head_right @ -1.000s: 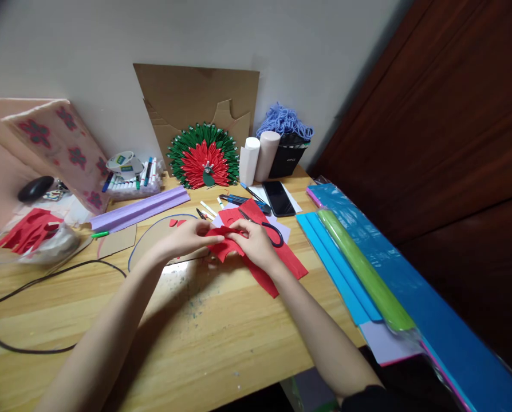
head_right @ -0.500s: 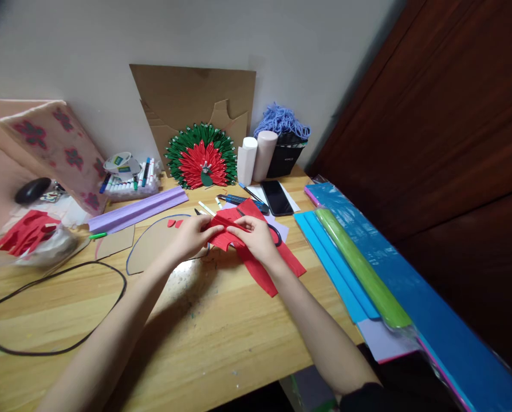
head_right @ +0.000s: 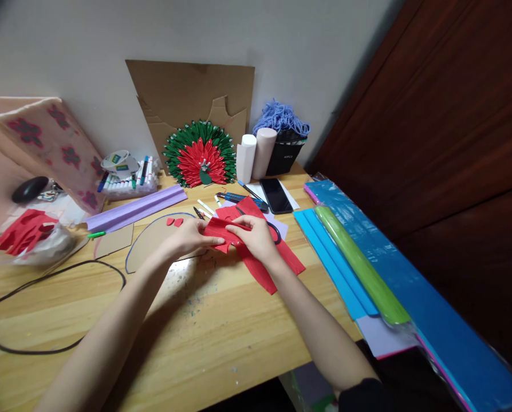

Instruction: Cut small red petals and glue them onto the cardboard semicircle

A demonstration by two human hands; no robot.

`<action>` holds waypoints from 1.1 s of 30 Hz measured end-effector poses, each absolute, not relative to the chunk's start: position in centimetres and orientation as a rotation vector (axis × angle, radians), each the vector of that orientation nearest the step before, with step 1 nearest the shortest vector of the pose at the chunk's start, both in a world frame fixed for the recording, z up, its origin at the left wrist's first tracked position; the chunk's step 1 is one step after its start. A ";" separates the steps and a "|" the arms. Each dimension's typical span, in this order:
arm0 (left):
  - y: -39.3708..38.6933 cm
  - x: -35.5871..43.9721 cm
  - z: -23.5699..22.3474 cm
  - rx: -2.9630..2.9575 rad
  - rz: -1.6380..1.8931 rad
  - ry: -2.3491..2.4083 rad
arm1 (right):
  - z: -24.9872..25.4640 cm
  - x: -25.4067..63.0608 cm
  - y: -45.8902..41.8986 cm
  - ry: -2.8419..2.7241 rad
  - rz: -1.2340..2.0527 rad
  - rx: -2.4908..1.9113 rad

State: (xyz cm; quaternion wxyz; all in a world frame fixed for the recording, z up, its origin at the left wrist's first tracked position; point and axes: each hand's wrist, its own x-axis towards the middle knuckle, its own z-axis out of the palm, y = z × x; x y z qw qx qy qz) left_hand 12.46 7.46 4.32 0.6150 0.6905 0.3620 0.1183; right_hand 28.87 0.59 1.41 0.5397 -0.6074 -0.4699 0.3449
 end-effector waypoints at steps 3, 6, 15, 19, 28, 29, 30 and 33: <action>7.6 12.6 3.8 1.581 0.266 0.864 | 1.4 28.9 0.6 -1.112 0.822 -1.459; 7.7 12.7 3.6 1.555 0.245 0.877 | 1.4 28.9 0.6 -1.117 0.830 -1.466; 7.5 12.7 3.8 1.571 0.282 0.796 | 1.2 29.0 0.6 -1.136 0.753 -1.492; 7.1 13.1 4.3 1.778 0.370 0.875 | 1.3 29.2 0.4 -1.113 0.792 -1.472; 3.7 15.4 3.4 2.180 0.876 1.280 | 1.9 28.2 0.3 -0.903 0.856 -1.296; 3.4 15.5 3.3 2.187 0.923 1.322 | 1.9 28.0 0.2 -0.864 0.924 -1.248; 3.2 15.6 3.2 2.188 0.963 1.364 | 2.0 27.7 0.1 -0.843 1.007 -1.207; 2.9 15.7 2.9 2.147 1.024 1.454 | 2.2 27.0 -0.3 -0.854 1.138 -1.176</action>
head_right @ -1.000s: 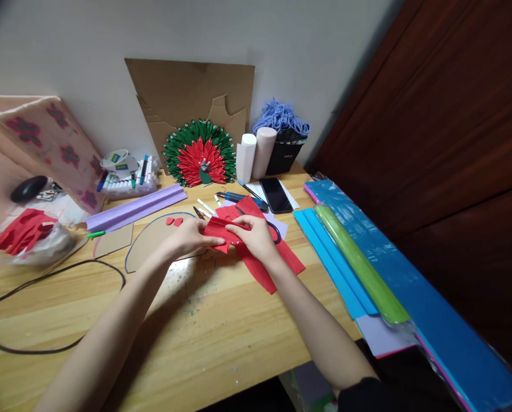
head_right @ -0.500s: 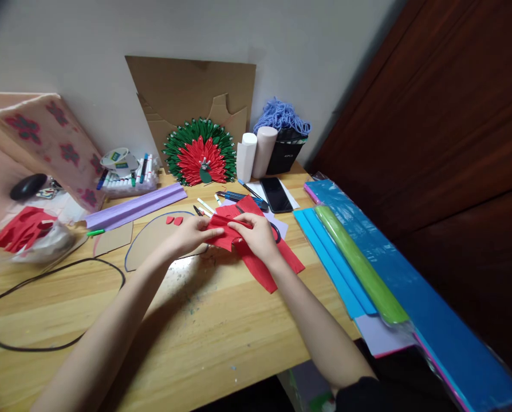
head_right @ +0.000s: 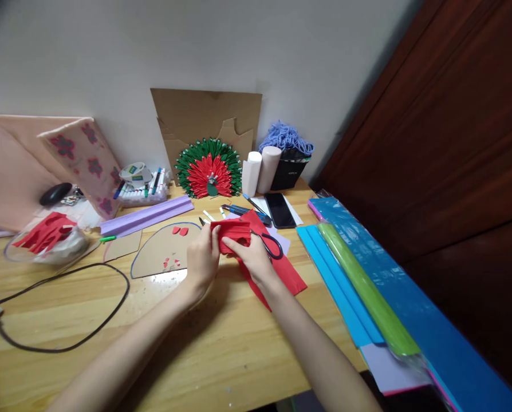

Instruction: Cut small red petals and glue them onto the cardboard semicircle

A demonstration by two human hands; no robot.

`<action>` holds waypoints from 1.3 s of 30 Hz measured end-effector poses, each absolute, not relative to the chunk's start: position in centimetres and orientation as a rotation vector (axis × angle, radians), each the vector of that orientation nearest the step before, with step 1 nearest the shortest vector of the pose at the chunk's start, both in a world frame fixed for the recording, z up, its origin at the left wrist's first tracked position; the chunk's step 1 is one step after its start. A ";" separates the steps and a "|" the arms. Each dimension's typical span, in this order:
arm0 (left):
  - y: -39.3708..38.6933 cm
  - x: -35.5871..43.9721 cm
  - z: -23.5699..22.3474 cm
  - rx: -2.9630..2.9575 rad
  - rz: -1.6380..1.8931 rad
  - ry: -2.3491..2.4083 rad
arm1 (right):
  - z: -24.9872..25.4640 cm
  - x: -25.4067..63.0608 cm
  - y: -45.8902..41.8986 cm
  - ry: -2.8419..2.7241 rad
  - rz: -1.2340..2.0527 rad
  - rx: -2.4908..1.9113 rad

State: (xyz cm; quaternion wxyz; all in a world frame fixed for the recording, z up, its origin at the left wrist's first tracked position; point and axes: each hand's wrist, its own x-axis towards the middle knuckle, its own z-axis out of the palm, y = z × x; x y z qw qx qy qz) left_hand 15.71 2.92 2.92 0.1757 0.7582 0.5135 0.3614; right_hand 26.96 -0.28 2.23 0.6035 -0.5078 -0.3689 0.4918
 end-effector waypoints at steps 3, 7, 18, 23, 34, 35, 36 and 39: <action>3.1 15.7 2.8 2.039 1.035 1.491 | 2.1 26.5 -0.3 -0.873 1.063 -1.251; 3.8 15.1 2.8 1.976 1.057 1.503 | 1.6 27.5 0.4 -0.936 1.010 -1.311; 7.7 11.4 5.4 1.924 1.292 1.807 | 0.7 32.9 -0.1 -1.642 0.325 -2.447; 8.9 11.7 6.5 1.906 1.403 1.764 | -0.1 32.9 0.7 -1.686 0.363 -2.426; 9.6 13.7 6.7 1.985 1.306 1.791 | 1.6 25.2 -0.8 -0.845 1.472 -0.985; 9.6 13.8 6.6 1.992 1.297 1.806 | 1.3 24.1 -1.1 -0.843 1.572 -0.936; 9.5 13.9 6.4 2.003 1.288 1.817 | 1.1 23.1 -1.4 -0.832 1.634 -0.929; 9.4 14.2 6.0 2.057 1.240 1.845 | 0.4 21.7 -2.1 -0.831 1.653 -0.997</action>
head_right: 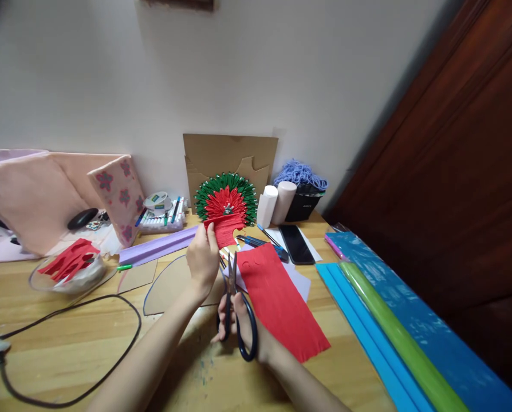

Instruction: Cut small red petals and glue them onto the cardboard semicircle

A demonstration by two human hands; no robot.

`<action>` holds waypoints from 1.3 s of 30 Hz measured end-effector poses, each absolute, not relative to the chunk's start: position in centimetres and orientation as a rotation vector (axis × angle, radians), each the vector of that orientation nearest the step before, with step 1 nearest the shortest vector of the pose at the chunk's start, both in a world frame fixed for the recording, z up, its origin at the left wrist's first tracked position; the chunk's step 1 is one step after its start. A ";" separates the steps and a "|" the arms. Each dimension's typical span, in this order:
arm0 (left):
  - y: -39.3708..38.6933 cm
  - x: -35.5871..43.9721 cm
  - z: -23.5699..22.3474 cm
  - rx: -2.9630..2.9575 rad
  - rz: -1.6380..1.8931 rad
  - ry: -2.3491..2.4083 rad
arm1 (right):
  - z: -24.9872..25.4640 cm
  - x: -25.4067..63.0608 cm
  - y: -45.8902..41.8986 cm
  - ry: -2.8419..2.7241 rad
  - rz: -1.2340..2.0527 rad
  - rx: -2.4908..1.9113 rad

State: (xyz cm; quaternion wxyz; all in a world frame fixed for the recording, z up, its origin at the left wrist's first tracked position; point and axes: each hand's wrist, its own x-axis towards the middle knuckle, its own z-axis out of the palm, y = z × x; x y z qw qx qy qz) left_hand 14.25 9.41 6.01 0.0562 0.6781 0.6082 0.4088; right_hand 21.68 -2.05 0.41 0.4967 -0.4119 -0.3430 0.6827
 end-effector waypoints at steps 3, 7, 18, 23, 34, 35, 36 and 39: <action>9.1 14.9 5.4 2.144 1.168 1.855 | 0.0 21.9 -2.1 -0.902 1.544 -1.078; 8.2 15.9 4.6 2.237 1.070 1.818 | -0.5 22.9 -1.5 -0.954 1.490 -1.110; 7.2 16.6 4.0 2.230 0.998 1.772 | -0.4 23.3 -1.0 -0.917 1.449 -1.148; 7.2 16.6 4.1 2.235 1.006 1.761 | -0.3 23.3 -1.1 -0.899 1.453 -1.125; 7.0 17.0 3.8 2.226 1.061 1.803 | -0.2 22.5 -1.2 -0.940 1.332 -1.141; 7.0 17.0 3.8 2.219 1.066 1.808 | -0.3 22.4 -1.3 -0.959 1.301 -1.135; 7.0 17.0 3.8 2.212 1.072 1.809 | -0.4 22.3 -1.4 -0.981 1.278 -1.129; 7.0 16.9 3.9 2.192 1.092 1.801 | -0.7 22.3 -1.6 -1.025 1.249 -1.121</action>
